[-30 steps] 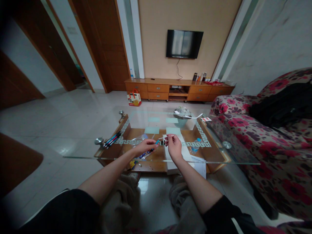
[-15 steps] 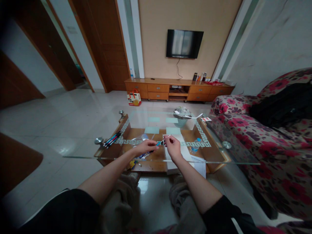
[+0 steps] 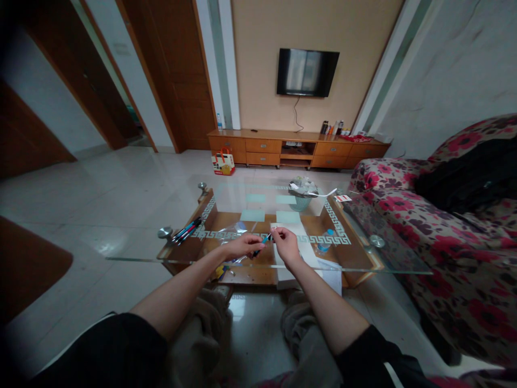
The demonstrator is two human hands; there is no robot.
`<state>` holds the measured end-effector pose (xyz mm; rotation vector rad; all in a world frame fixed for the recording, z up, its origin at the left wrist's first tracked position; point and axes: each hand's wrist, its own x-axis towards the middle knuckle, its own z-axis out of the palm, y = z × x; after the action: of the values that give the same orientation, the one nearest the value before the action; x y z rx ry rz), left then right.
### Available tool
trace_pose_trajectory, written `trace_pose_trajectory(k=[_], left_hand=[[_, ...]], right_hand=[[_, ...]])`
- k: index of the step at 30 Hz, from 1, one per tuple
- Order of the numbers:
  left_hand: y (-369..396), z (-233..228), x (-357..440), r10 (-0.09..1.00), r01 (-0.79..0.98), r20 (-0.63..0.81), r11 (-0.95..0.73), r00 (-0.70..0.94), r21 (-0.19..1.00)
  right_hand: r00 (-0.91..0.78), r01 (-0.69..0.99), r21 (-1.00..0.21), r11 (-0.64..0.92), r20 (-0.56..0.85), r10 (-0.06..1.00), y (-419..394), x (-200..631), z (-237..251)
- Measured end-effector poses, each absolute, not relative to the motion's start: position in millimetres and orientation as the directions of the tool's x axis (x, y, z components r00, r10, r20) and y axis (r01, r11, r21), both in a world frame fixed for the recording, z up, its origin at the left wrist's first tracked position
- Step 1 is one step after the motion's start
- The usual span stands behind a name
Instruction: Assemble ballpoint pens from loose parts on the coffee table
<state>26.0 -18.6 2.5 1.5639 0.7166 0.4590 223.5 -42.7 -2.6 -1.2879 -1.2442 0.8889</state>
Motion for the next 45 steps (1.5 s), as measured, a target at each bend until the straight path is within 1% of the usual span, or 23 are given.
trace_pose_trajectory(k=[6,14,29,34,38,45], left_hand=[[-19,1,26,0.685,0.161,-0.122,0.006,0.718,0.987],[-22,5,24,0.668,0.124,-0.192,0.149,0.719,0.981],[-33,16,32,0.624,0.122,-0.225,0.204,0.748,0.971],[-34,14,34,0.641,0.079,-0.194,0.205,0.742,0.976],[-34,15,35,0.668,0.068,-0.186,0.198,0.721,0.978],[-29,13,36,0.691,0.053,-0.057,0.027,0.721,0.998]], right_hand=[[0.158,0.192,-0.973,0.126,0.157,0.975,-43,225,-3],[0.122,0.213,-0.964,0.16,0.189,0.974,-44,223,-3],[0.139,0.189,-0.965,0.184,0.212,0.967,-46,220,3],[0.116,0.185,-0.966,0.182,0.206,0.972,-43,221,0],[0.122,0.201,-0.956,0.213,0.24,0.963,-41,223,1],[0.127,0.277,-0.925,0.261,0.305,0.944,-43,225,2]])
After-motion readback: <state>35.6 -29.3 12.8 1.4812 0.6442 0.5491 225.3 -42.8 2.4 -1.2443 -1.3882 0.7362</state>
